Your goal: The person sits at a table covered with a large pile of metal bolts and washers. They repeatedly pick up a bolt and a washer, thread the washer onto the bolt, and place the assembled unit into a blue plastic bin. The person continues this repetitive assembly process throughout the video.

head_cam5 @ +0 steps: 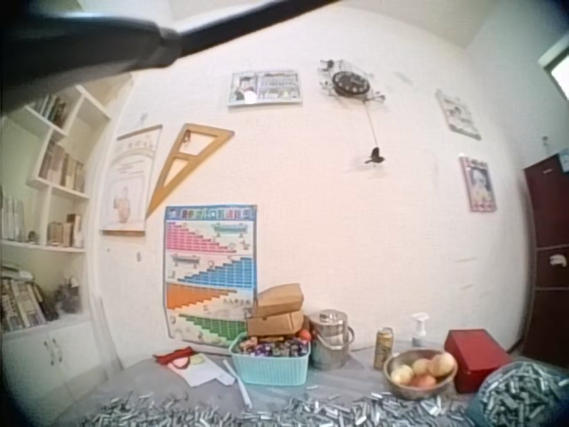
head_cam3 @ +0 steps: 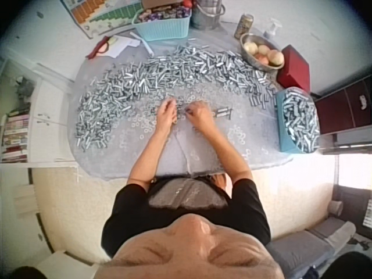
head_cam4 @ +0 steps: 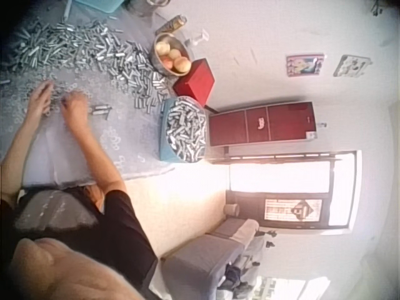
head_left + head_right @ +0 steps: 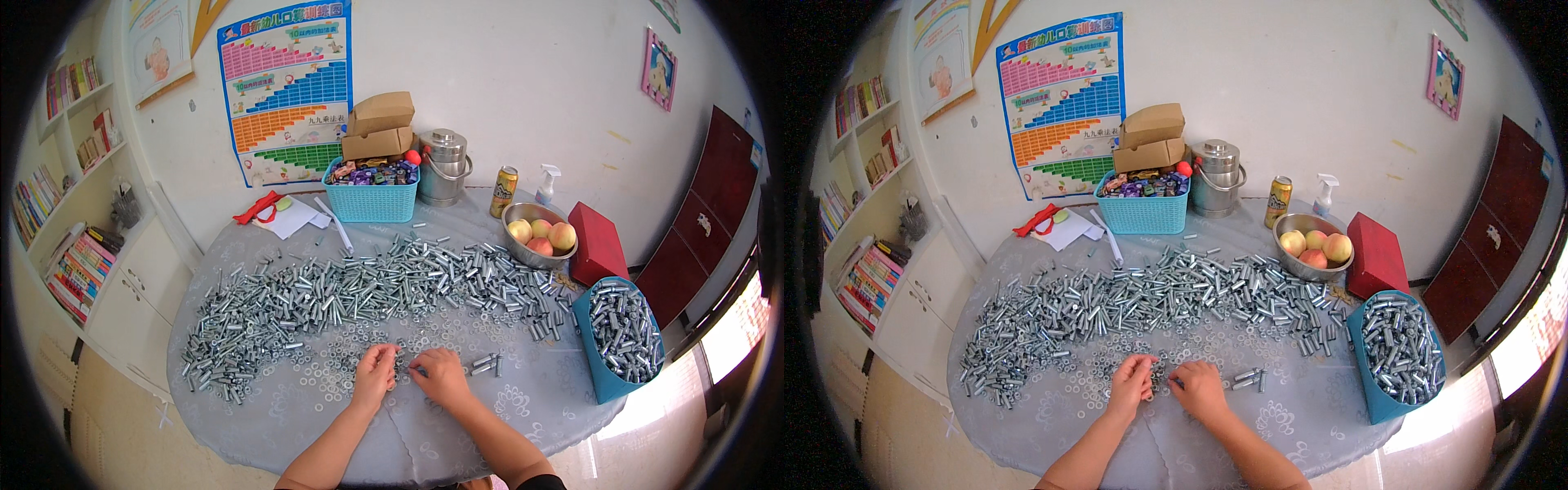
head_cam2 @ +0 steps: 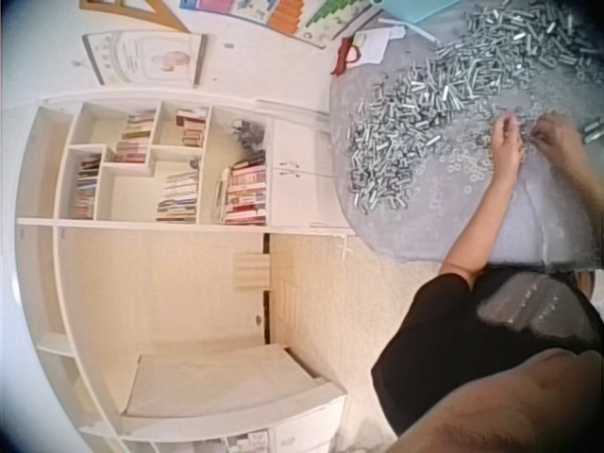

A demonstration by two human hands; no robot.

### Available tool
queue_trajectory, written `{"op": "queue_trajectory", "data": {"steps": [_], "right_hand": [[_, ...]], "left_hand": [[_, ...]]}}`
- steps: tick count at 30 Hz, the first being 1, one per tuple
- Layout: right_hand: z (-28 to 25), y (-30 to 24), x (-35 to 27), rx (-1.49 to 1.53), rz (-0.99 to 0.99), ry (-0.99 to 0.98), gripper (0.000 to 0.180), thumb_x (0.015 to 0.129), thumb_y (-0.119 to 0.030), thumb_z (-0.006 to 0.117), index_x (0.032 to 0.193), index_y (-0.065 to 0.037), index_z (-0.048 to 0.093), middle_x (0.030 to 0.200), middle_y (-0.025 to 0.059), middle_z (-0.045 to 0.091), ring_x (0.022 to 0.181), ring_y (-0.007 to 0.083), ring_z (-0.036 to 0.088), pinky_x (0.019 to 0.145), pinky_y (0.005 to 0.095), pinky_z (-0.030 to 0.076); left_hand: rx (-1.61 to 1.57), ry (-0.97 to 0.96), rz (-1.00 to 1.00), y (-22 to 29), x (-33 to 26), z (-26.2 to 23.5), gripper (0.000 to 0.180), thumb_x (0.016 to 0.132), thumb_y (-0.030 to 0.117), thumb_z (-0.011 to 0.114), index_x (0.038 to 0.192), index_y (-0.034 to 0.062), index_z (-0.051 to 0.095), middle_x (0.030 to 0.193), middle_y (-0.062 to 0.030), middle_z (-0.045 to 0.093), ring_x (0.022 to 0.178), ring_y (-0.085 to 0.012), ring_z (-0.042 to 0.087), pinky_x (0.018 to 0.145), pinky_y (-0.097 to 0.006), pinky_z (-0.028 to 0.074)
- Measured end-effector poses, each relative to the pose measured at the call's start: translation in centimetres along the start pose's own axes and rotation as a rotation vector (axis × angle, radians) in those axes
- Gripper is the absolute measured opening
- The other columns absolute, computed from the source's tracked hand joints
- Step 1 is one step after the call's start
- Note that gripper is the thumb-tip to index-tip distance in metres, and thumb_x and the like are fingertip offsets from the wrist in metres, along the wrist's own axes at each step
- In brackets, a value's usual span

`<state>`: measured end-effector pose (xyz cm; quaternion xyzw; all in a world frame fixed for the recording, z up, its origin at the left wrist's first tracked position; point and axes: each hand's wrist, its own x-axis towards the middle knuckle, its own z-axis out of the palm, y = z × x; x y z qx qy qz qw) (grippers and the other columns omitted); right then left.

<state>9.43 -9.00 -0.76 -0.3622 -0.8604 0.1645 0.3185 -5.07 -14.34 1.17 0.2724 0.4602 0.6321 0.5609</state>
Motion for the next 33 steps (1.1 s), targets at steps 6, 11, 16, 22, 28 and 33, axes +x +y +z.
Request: {"op": "queue_trajectory", "data": {"steps": [6, 11, 16, 22, 28, 33], "right_hand": [[-0.4, 0.5, -0.3, 0.760, 0.521, -0.057, 0.012, 0.077, -0.014, 0.065, 0.084, -0.005, 0.063, 0.081, 0.0009, 0.062, 0.070, 0.0097, 0.055, 0.063, 0.0234, 0.043], [-1.2, 0.4, 0.0, 0.992, 0.545, -0.128, 0.014, 0.081, -0.013, 0.062, 0.089, -0.002, 0.061, 0.082, -0.0014, 0.060, 0.076, 0.0053, 0.053, 0.068, 0.0193, 0.041], [-1.3, 0.3, 0.0, 0.999, 0.560, -0.141, 0.015, 0.081, -0.012, 0.062, 0.091, -0.002, 0.060, 0.083, -0.0007, 0.060, 0.076, 0.0055, 0.053, 0.067, 0.0190, 0.042], [-0.6, 0.2, -0.1, 1.089, 0.492, -0.048, 0.015, 0.081, -0.009, 0.063, 0.093, -0.001, 0.061, 0.085, 0.0008, 0.061, 0.076, 0.0071, 0.054, 0.068, 0.0202, 0.043], [-1.2, -0.6, 0.0, 0.755, 0.314, 0.006, 0.015, 0.080, -0.010, 0.063, 0.093, -0.002, 0.063, 0.084, 0.0034, 0.062, 0.070, 0.0095, 0.054, 0.065, 0.0227, 0.044], [-1.4, -1.0, 0.0, 0.569, 0.157, 0.050, 0.017, 0.079, -0.010, 0.064, 0.094, -0.002, 0.063, 0.082, 0.0045, 0.063, 0.068, 0.0096, 0.054, 0.062, 0.0230, 0.044]], "left_hand": [[-0.029, -0.046, -0.068, -0.4, 0.1, -0.3, 0.014, 0.091, 0.019, 0.049, 0.088, 0.0062, 0.053, 0.059, 0.0057, 0.033, 0.046, -0.0023, 0.028, 0.040, -0.018, 0.024], [-0.009, -0.090, -0.153, -0.3, -0.1, -0.3, 0.010, 0.089, 0.016, 0.049, 0.085, 0.0072, 0.052, 0.059, 0.0051, 0.034, 0.046, -0.0031, 0.028, 0.040, -0.018, 0.023], [-0.074, -0.123, -0.202, -0.5, 0.0, -0.4, 0.010, 0.088, 0.016, 0.050, 0.085, 0.0072, 0.051, 0.059, 0.0052, 0.033, 0.046, -0.0030, 0.027, 0.040, -0.018, 0.022], [-0.219, -0.135, -0.286, -0.7, 0.2, -0.6, 0.008, 0.088, 0.016, 0.049, 0.087, 0.0074, 0.049, 0.060, 0.0043, 0.035, 0.047, -0.0038, 0.028, 0.041, -0.018, 0.023], [-0.313, -0.145, -0.310, -0.7, 0.2, -0.7, 0.008, 0.089, 0.015, 0.048, 0.090, 0.0073, 0.049, 0.061, 0.0034, 0.035, 0.047, -0.0047, 0.030, 0.041, -0.019, 0.025], [-0.210, -0.115, -0.277, -0.7, 0.1, -0.4, 0.012, 0.090, 0.018, 0.048, 0.093, 0.0066, 0.048, 0.062, 0.0033, 0.035, 0.049, -0.0049, 0.032, 0.042, -0.019, 0.026]]}}
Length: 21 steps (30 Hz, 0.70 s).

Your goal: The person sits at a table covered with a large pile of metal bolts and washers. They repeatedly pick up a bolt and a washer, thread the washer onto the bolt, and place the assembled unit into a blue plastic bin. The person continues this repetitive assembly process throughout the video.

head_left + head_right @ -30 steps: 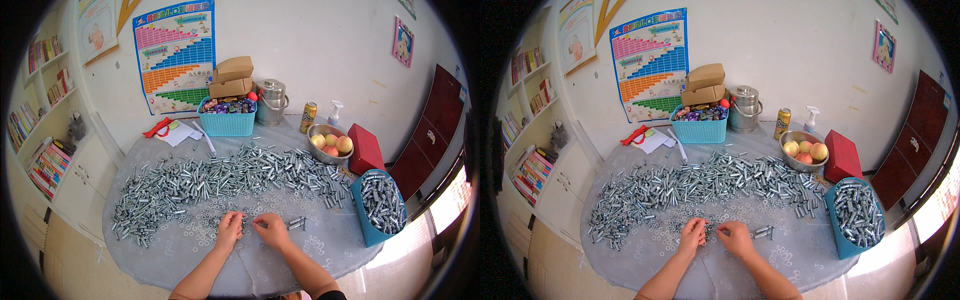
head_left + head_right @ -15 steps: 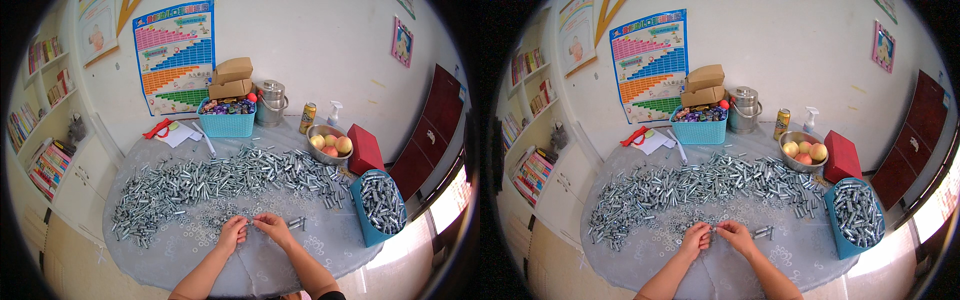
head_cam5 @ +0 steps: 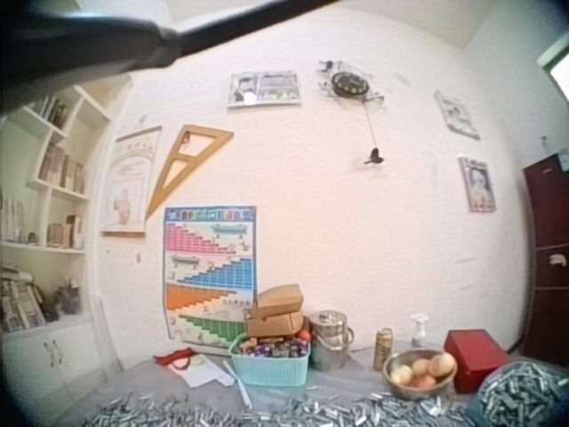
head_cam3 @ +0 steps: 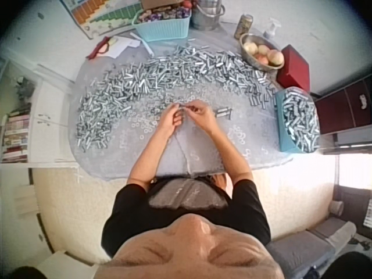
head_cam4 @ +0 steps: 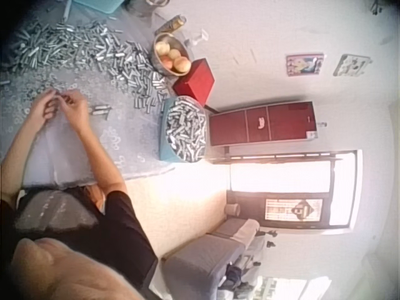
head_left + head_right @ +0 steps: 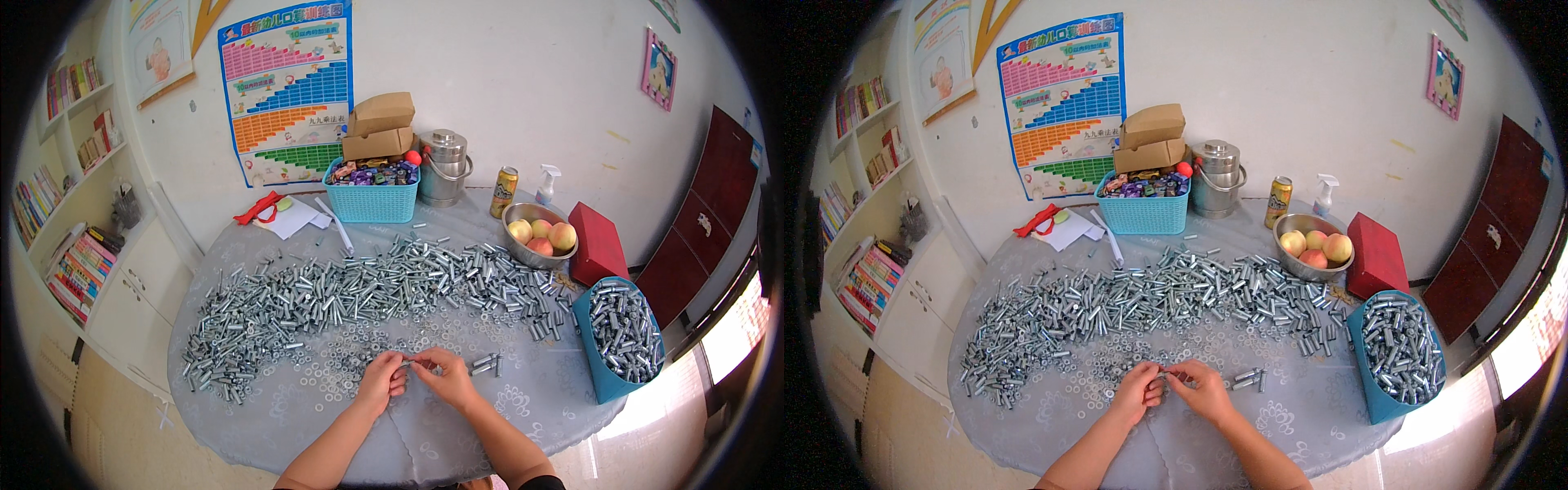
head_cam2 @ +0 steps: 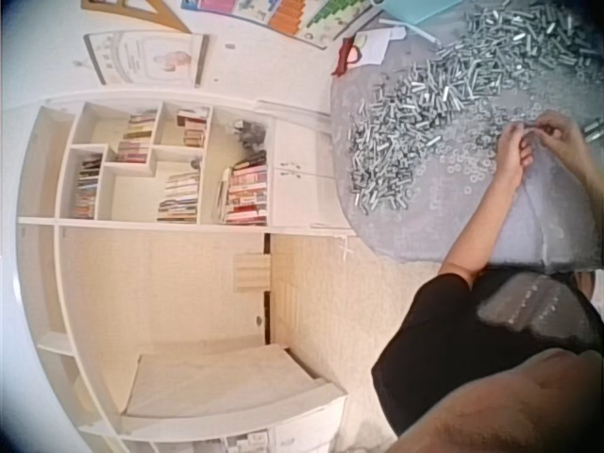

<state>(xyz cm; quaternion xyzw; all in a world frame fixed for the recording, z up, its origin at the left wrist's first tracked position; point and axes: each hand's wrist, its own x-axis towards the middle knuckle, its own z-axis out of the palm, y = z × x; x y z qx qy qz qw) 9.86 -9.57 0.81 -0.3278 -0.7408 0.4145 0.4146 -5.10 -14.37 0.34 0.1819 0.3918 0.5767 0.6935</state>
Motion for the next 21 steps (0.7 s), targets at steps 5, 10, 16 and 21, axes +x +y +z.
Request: {"op": "queue_trajectory", "data": {"steps": [5, 10, 16, 21], "right_hand": [[-0.2, 0.5, -0.1, 0.188, 0.207, 0.069, 0.015, 0.080, -0.010, 0.063, 0.093, -0.002, 0.063, 0.081, 0.0032, 0.062, 0.071, 0.0081, 0.055, 0.064, 0.0229, 0.045], [-0.8, 1.0, 0.5, 0.403, 0.288, 0.122, 0.015, 0.083, -0.010, 0.060, 0.094, -0.001, 0.063, 0.084, 0.0033, 0.062, 0.075, 0.0082, 0.056, 0.066, 0.0230, 0.045], [-1.0, 0.9, 0.8, 0.114, 0.117, 0.206, 0.014, 0.081, -0.008, 0.060, 0.094, -0.003, 0.064, 0.082, 0.0051, 0.062, 0.074, 0.0123, 0.057, 0.067, 0.0242, 0.046], [0.7, -0.1, 0.4, -0.293, -0.169, -0.024, 0.011, 0.072, -0.013, 0.067, 0.080, -0.006, 0.065, 0.077, 0.0085, 0.061, 0.070, 0.0226, 0.059, 0.062, 0.0317, 0.047]], "left_hand": [[0.059, -0.027, 0.102, 0.3, -0.5, 0.9, 0.014, 0.088, 0.017, 0.052, 0.094, 0.0041, 0.051, 0.066, 0.0003, 0.045, 0.050, -0.0064, 0.040, 0.043, -0.021, 0.033], [0.262, 0.033, 0.290, 1.0, 0.0, -0.2, 0.014, 0.085, 0.009, 0.056, 0.096, 0.0013, 0.055, 0.075, -0.0064, 0.056, 0.056, -0.0093, 0.049, 0.048, -0.023, 0.041], [-0.004, 0.178, 0.506, 3.2, 0.5, -2.3, 0.013, 0.083, 0.009, 0.059, 0.093, 0.0001, 0.057, 0.076, -0.0070, 0.058, 0.056, -0.0088, 0.051, 0.049, -0.025, 0.046], [-0.038, 0.132, 0.468, 2.9, 0.3, -2.0, 0.012, 0.083, 0.007, 0.059, 0.093, 0.0005, 0.057, 0.077, -0.0067, 0.058, 0.056, -0.0088, 0.051, 0.050, -0.025, 0.046]]}}
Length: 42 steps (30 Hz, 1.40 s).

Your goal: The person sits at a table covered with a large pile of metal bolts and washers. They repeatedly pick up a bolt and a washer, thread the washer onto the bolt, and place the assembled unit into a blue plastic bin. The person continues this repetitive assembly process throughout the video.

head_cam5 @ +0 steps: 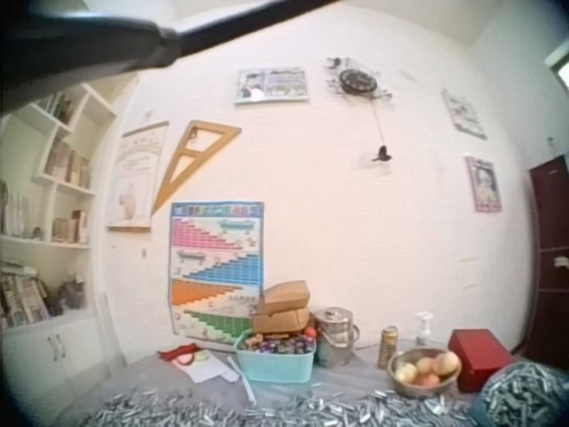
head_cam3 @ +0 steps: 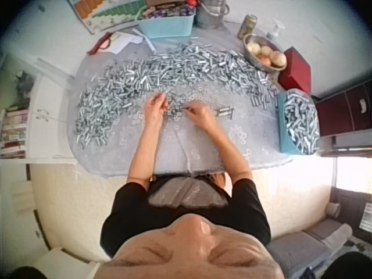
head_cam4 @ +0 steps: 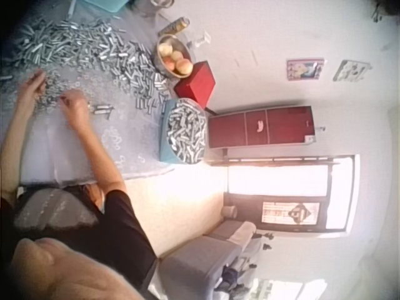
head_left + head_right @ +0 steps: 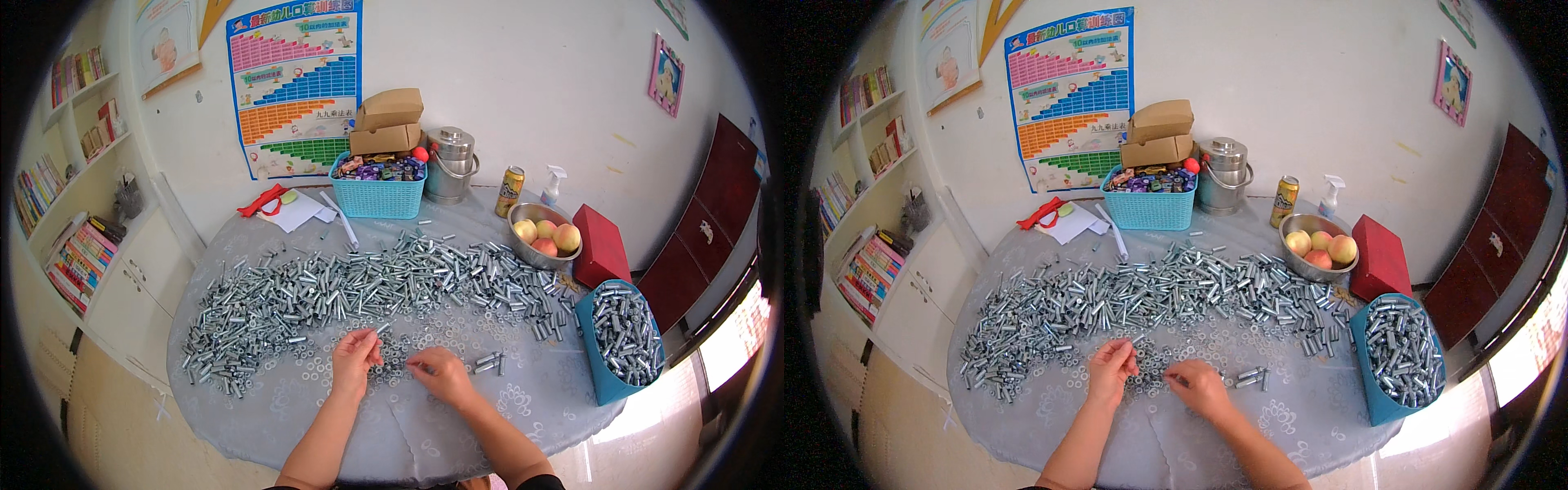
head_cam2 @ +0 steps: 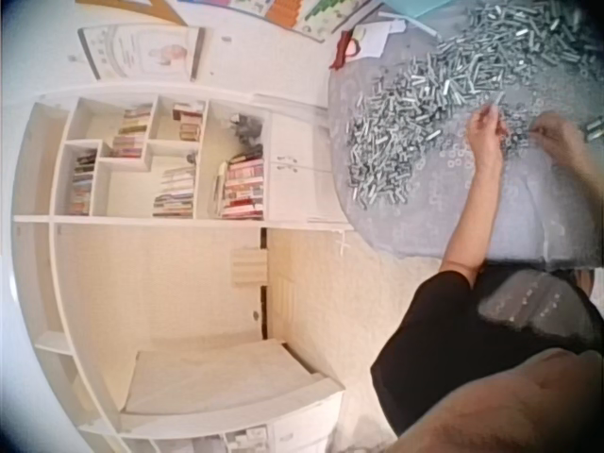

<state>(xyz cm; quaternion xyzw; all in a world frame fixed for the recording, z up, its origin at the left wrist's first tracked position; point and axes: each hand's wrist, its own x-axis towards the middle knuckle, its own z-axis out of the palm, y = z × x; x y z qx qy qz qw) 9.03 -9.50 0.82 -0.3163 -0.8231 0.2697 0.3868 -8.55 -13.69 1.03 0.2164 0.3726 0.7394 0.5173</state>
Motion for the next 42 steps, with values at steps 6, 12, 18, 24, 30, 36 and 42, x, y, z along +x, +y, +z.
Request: {"op": "queue_trajectory", "data": {"steps": [6, 12, 18, 24, 30, 36, 42], "right_hand": [[2.0, 0.2, -0.3, -0.254, -0.129, -0.074, 0.021, 0.066, -0.026, 0.070, 0.071, -0.007, 0.062, 0.072, 0.0071, 0.061, 0.070, 0.0271, 0.058, 0.062, 0.0374, 0.044], [1.1, 0.0, -0.3, 0.030, 0.218, -0.010, 0.018, 0.071, -0.017, 0.070, 0.082, -0.004, 0.064, 0.076, 0.0061, 0.062, 0.070, 0.0197, 0.058, 0.064, 0.0299, 0.046], [-0.1, 1.5, 0.1, 0.460, 0.354, 0.221, 0.019, 0.076, -0.007, 0.066, 0.095, -0.004, 0.064, 0.086, 0.0020, 0.063, 0.074, 0.0097, 0.056, 0.070, 0.0235, 0.045], [-0.8, 0.8, 0.4, 0.383, 0.215, 0.167, 0.020, 0.075, -0.002, 0.065, 0.095, -0.003, 0.062, 0.090, 0.0045, 0.062, 0.078, 0.0116, 0.057, 0.072, 0.0247, 0.045], [-1.2, 0.4, 0.4, 0.305, 0.152, 0.124, 0.020, 0.076, -0.004, 0.065, 0.095, -0.003, 0.061, 0.087, 0.0057, 0.061, 0.078, 0.0139, 0.058, 0.072, 0.0259, 0.046], [-1.2, 0.7, -0.1, 0.332, 0.282, 0.008, 0.018, 0.081, -0.006, 0.060, 0.097, -0.002, 0.053, 0.086, 0.0081, 0.060, 0.079, 0.0177, 0.059, 0.071, 0.0290, 0.046], [-1.5, 0.8, 0.2, 0.096, -0.072, 0.061, 0.015, 0.083, -0.010, 0.059, 0.095, -0.003, 0.053, 0.083, 0.0110, 0.058, 0.078, 0.0217, 0.059, 0.068, 0.0323, 0.046]], "left_hand": [[0.035, -0.001, -0.021, -0.3, -0.2, 0.1, 0.012, 0.083, 0.006, 0.059, 0.093, 0.0000, 0.056, 0.077, -0.0075, 0.058, 0.057, -0.0093, 0.052, 0.050, -0.024, 0.046], [0.078, -0.055, -0.079, -0.7, -0.3, 0.2, 0.012, 0.083, 0.007, 0.059, 0.092, -0.0008, 0.058, 0.075, -0.0074, 0.059, 0.055, -0.0097, 0.052, 0.049, -0.024, 0.047], [0.181, -0.097, -0.201, -1.1, -0.6, 0.4, 0.013, 0.083, 0.010, 0.060, 0.089, -0.0014, 0.059, 0.072, -0.0065, 0.058, 0.052, -0.0100, 0.052, 0.047, -0.024, 0.047], [0.221, -0.111, -0.236, -1.2, -0.7, 0.4, 0.015, 0.083, 0.012, 0.060, 0.088, -0.0021, 0.058, 0.070, -0.0058, 0.057, 0.050, -0.0097, 0.052, 0.045, -0.024, 0.047], [0.243, -0.111, -0.244, -1.2, -0.7, 0.3, 0.015, 0.083, 0.012, 0.060, 0.088, -0.0020, 0.058, 0.070, -0.0059, 0.056, 0.049, -0.0098, 0.050, 0.044, -0.026, 0.047], [0.377, -0.148, -0.090, -1.1, -1.0, 1.2, 0.013, 0.082, 0.009, 0.059, 0.085, -0.0037, 0.059, 0.067, -0.0070, 0.056, 0.047, -0.0099, 0.049, 0.043, -0.027, 0.049], [0.330, -0.139, -0.154, -1.3, -0.9, 0.6, 0.016, 0.084, 0.012, 0.058, 0.082, -0.0043, 0.060, 0.066, -0.0062, 0.056, 0.047, -0.0075, 0.049, 0.044, -0.026, 0.049]]}}
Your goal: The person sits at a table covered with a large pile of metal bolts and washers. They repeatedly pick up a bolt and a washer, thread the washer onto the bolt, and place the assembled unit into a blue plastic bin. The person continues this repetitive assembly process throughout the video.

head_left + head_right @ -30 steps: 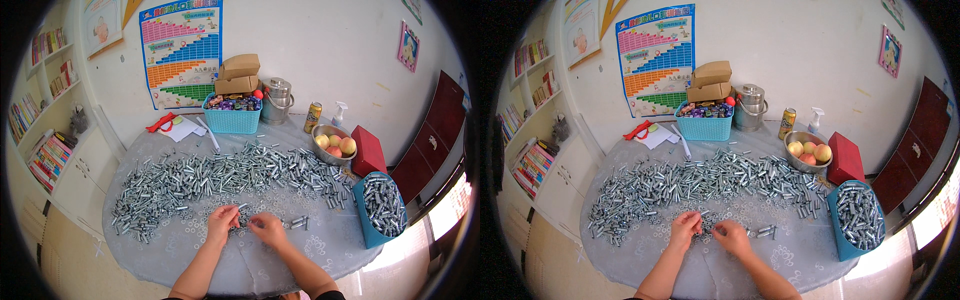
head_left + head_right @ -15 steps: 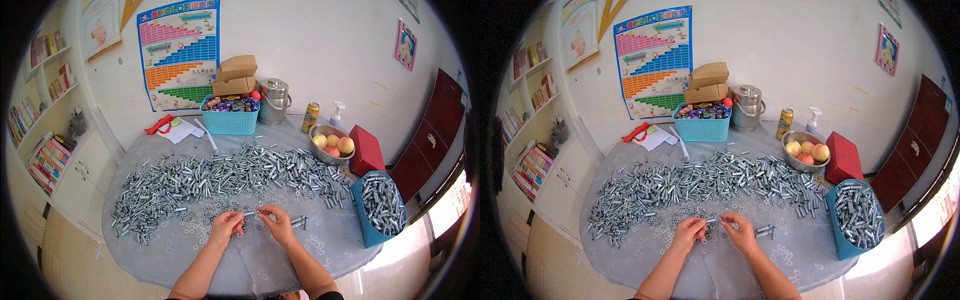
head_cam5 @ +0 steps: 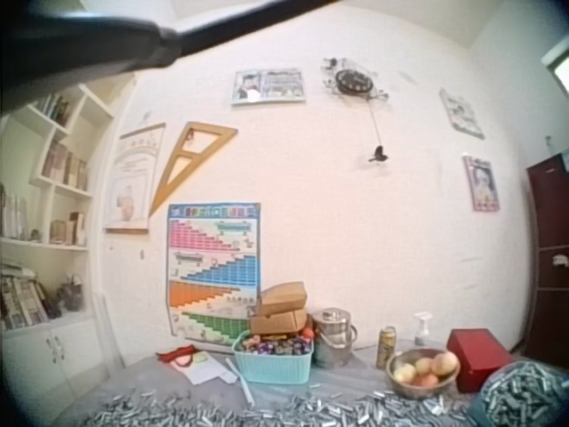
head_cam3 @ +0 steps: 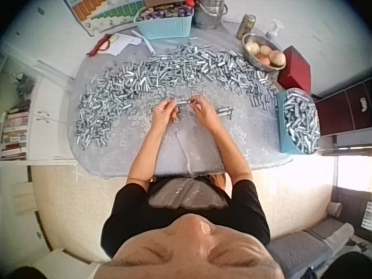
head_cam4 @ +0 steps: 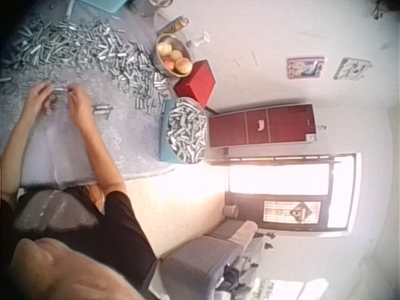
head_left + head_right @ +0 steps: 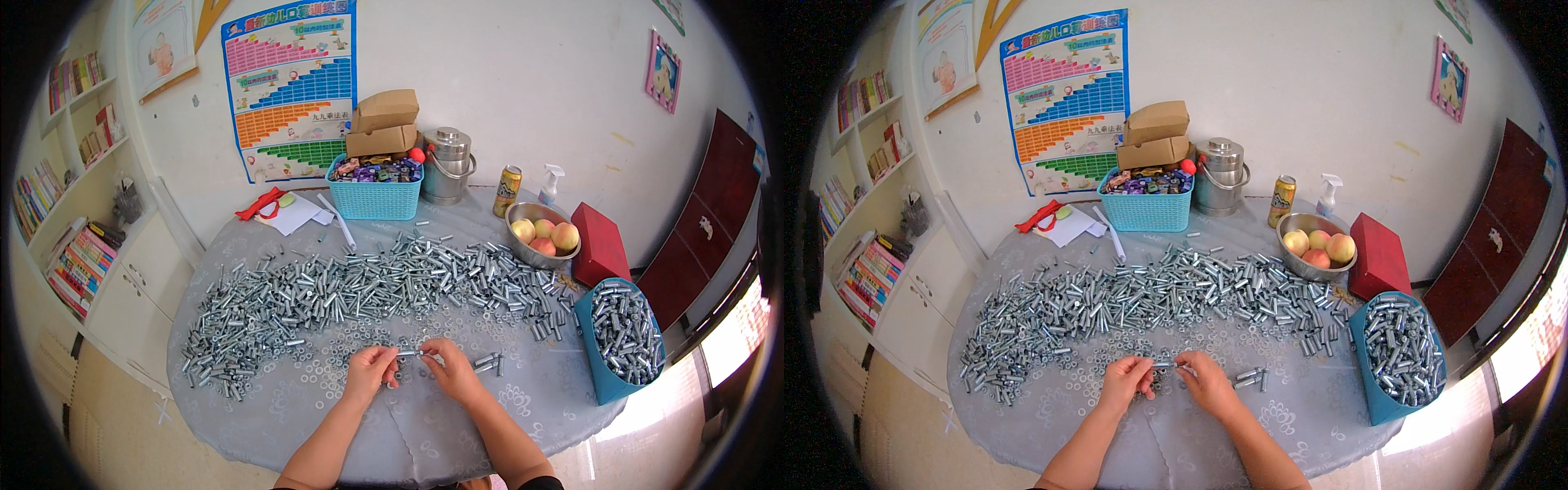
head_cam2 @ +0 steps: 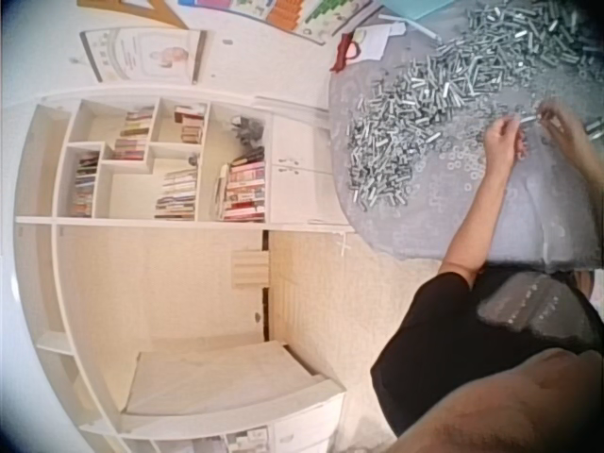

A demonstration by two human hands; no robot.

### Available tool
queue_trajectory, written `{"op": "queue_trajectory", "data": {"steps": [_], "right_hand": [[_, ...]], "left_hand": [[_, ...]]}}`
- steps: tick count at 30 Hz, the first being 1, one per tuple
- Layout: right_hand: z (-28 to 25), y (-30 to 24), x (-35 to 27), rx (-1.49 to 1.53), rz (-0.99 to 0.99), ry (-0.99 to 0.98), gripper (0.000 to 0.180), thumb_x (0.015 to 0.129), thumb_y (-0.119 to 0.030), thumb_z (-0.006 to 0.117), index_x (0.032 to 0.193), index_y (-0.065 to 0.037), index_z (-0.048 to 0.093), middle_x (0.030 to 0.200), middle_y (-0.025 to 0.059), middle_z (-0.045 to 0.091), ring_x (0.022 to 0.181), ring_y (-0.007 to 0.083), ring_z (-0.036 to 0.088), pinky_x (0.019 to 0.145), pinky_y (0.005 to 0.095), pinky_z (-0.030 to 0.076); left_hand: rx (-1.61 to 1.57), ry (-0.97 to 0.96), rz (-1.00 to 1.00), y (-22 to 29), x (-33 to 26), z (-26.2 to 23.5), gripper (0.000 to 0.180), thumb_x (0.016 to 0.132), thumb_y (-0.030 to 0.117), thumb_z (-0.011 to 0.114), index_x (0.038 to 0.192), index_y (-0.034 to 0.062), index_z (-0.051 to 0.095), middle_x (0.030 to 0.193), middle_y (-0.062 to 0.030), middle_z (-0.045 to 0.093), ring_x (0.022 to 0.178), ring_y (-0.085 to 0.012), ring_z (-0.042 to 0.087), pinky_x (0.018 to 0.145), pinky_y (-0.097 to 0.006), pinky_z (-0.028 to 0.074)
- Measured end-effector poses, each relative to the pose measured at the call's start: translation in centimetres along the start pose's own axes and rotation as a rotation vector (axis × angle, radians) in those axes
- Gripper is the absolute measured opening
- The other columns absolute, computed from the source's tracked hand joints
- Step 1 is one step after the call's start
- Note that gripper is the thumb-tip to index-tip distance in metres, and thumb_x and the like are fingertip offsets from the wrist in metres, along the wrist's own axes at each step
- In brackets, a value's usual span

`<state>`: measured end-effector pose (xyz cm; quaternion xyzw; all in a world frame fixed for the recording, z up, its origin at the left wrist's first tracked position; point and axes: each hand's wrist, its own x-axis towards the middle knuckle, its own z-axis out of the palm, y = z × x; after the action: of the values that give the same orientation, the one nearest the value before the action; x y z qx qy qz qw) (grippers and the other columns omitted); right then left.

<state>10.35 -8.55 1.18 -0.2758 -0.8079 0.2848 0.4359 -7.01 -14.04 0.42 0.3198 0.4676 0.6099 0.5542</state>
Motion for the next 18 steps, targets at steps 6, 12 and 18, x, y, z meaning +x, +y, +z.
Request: {"op": "queue_trajectory", "data": {"steps": [6, 12, 18], "right_hand": [[-1.0, -0.5, -0.3, 0.137, 0.569, -0.257, 0.022, 0.090, -0.020, 0.050, 0.086, 0.000, 0.056, 0.076, 0.0105, 0.059, 0.069, 0.0168, 0.056, 0.063, 0.0303, 0.044], [0.5, -1.0, -0.1, 0.451, 0.475, 0.140, 0.039, 0.092, -0.031, 0.044, 0.075, 0.000, 0.060, 0.067, 0.0056, 0.058, 0.064, 0.0122, 0.053, 0.062, 0.0264, 0.043], [-0.1, -0.5, -0.6, 0.243, 0.470, -0.126, 0.032, 0.092, -0.028, 0.044, 0.093, 0.000, 0.060, 0.074, 0.0053, 0.060, 0.068, 0.0118, 0.054, 0.064, 0.0248, 0.043]], "left_hand": [[0.086, -0.044, 0.031, 0.1, -0.6, 0.8, 0.017, 0.085, 0.013, 0.057, 0.080, -0.0029, 0.058, 0.065, -0.0064, 0.055, 0.047, -0.0094, 0.048, 0.043, -0.027, 0.049], [0.030, 0.030, 0.017, 0.0, -0.4, 0.9, 0.018, 0.085, 0.015, 0.057, 0.079, -0.0025, 0.058, 0.066, -0.0062, 0.055, 0.047, -0.0096, 0.048, 0.042, -0.028, 0.048], [-0.062, 0.096, 0.039, -0.1, -0.1, 0.5, 0.019, 0.084, 0.015, 0.059, 0.080, -0.0038, 0.058, 0.064, -0.0064, 0.055, 0.045, -0.0081, 0.047, 0.041, -0.026, 0.048]]}}
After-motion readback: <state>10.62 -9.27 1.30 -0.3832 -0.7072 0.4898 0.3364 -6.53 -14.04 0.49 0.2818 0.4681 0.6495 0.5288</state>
